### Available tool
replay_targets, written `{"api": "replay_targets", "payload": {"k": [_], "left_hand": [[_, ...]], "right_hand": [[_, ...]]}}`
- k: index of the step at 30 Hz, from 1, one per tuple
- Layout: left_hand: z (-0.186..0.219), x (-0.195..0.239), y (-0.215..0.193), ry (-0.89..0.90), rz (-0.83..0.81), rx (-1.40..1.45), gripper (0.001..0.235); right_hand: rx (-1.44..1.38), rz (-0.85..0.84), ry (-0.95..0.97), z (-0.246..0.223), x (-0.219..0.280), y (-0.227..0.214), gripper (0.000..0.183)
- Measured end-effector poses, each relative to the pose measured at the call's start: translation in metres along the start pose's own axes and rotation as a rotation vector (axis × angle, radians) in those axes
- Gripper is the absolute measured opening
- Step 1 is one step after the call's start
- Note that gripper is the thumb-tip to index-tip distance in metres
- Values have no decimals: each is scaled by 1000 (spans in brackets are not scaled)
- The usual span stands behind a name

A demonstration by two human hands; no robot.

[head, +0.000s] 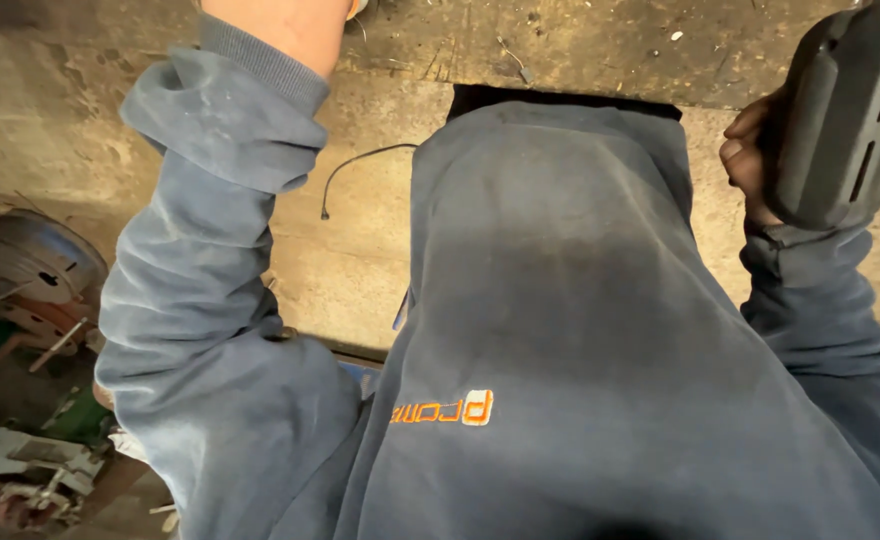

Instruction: The person is soldering electrical wires and components on a workbench using a soldering gun.

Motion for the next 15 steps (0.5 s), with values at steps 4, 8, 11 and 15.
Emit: {"api": "replay_targets", "payload": {"k": [4,8,11,15], "left_hand": [[0,6,-10,-17,7,7,21],[6,7,-31,-24,19,18,22],[11,14,-59,-113,-70,-69,13],[-5,72,-80,-331,-24,139,5]], "right_hand": [[-8,-8,10,-12,-10,0,61],[12,-27,-9,-16,-14,-1,62],[27,-45,-19,-17,-18,-2,62],[44,-65,-25,-17,-21,-1,63]]}}
Point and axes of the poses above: each hand's wrist, its own x-axis away from the middle knuckle, its own y-axis out of the palm, z = x × y, the point moved 10 cm from there along -x, towards the middle knuckle, and after that the axes turned 2 degrees about z, right-handed, at the moved point
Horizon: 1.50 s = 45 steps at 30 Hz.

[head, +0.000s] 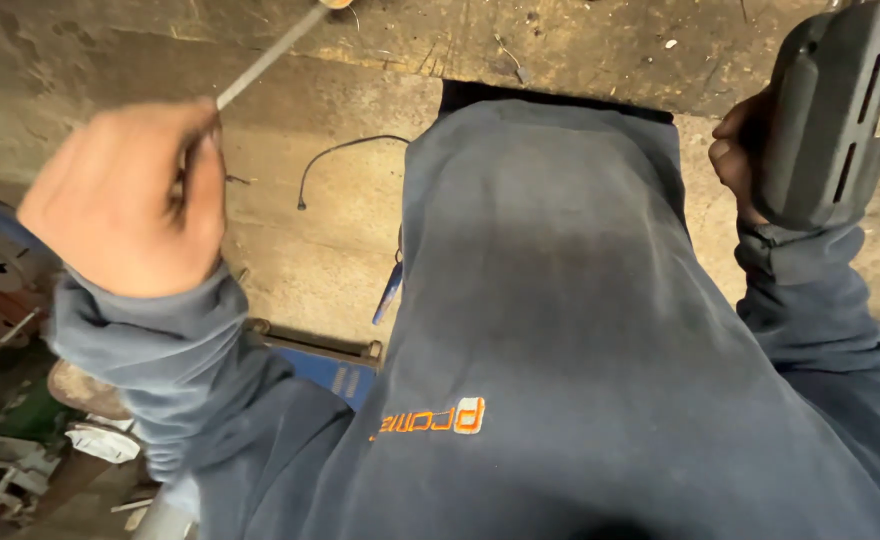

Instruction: The person is soldering electrical wires and components on a workbench using a soldering gun.

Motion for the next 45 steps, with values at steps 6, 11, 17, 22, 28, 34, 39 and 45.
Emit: {"api": "replay_targets", "payload": {"k": [6,11,17,22,28,34,39,45], "left_hand": [[-31,79,131,-481,166,681,14],[-14,115,244,-624,340,861,14],[-11,123,281,-688,326,978,13],[-12,118,288,-674,274,1005,13],[-8,112,292,-667,215,1005,12],[-9,111,300,-699,199,1015,12],[-8,107,297,-670,204,1008,13],[-7,108,294,-675,210,1004,13]], "right_hand": [[25,-21,15,1,7,3,63],[56,-35,18,1,10,2,64],[58,-54,26,-8,6,5,68],[128,-67,-165,-35,5,8,78],[131,-57,-183,-31,8,5,80],[130,-50,-209,-25,11,7,81],[126,-49,-228,-16,18,9,82],[111,-45,-234,-27,12,9,76]]}}
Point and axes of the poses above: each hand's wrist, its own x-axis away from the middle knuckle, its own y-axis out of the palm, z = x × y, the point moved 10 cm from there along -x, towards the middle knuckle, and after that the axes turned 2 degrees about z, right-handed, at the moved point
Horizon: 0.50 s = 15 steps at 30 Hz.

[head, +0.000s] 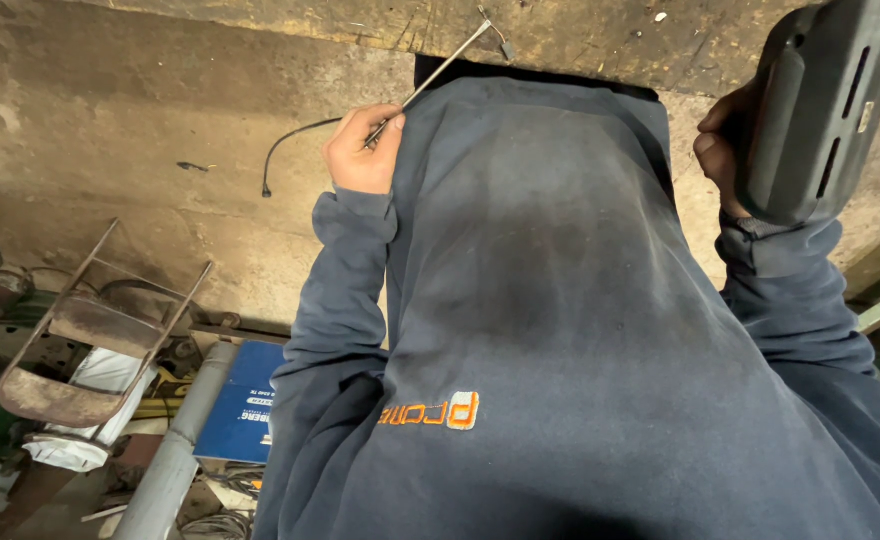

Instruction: The person is soldering electrical wires and components on a workbench using a soldering gun.

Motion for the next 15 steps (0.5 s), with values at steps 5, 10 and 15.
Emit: {"api": "replay_targets", "payload": {"k": [5,10,15], "left_hand": [[-5,0,1,-6,0,-19,12],[-6,0,2,-14,6,-9,12],[-10,1,2,-12,1,19,13]], "right_hand": [[57,-4,32,0,-2,-1,76],[7,-9,69,14,5,-7,76],[7,-7,56,18,3,-8,76]]}}
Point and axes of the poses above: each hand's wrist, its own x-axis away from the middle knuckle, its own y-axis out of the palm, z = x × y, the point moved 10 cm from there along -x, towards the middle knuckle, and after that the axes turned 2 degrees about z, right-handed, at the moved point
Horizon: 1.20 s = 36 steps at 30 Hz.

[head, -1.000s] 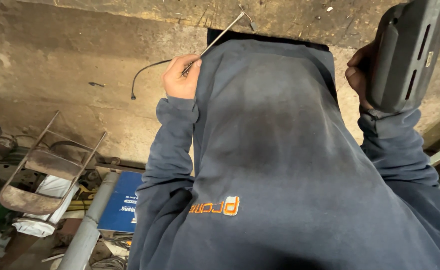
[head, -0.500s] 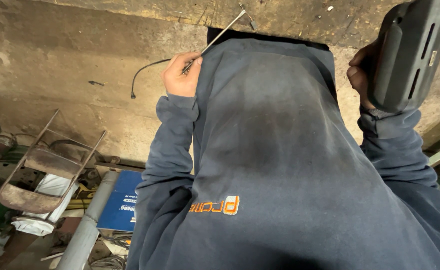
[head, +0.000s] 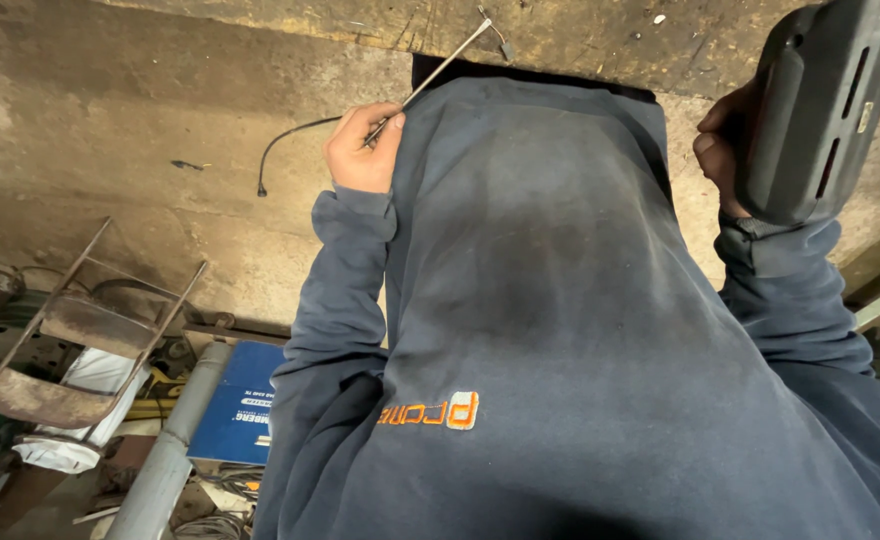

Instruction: The person is soldering electrical wires and components on a workbench using a soldering gun.

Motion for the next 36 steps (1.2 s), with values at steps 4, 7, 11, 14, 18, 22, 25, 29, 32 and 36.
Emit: {"api": "replay_targets", "payload": {"k": [4,7,11,14,18,22,25,29,32,36], "left_hand": [[-20,4,-4,4,11,-3,15],[-51,7,-6,-120,18,152,23],[-37,5,0,-139,-89,165,28],[-11,4,5,-20,-129,22,27],[1,3,6,57,-82,-110,25],[-3,1,6,64,-75,-138,25],[-2,0,6,72,-74,-149,24],[-2,-1,6,38,-74,-143,24],[-2,-2,6,28,-77,-145,24],[-4,-2,5,60,-80,-142,25]], "right_hand": [[0,2,-10,5,1,-5,77],[-2,3,-16,9,1,-6,77],[-4,3,-28,14,-2,-5,78],[-4,3,-35,10,-4,-4,78],[0,6,-46,0,-7,-3,79],[2,5,-57,-6,-10,1,79],[2,7,-65,-11,-12,5,80],[1,7,-75,-14,-11,5,80],[-1,3,-78,-18,-9,10,80],[-79,9,11,-1,-1,11,73]]}}
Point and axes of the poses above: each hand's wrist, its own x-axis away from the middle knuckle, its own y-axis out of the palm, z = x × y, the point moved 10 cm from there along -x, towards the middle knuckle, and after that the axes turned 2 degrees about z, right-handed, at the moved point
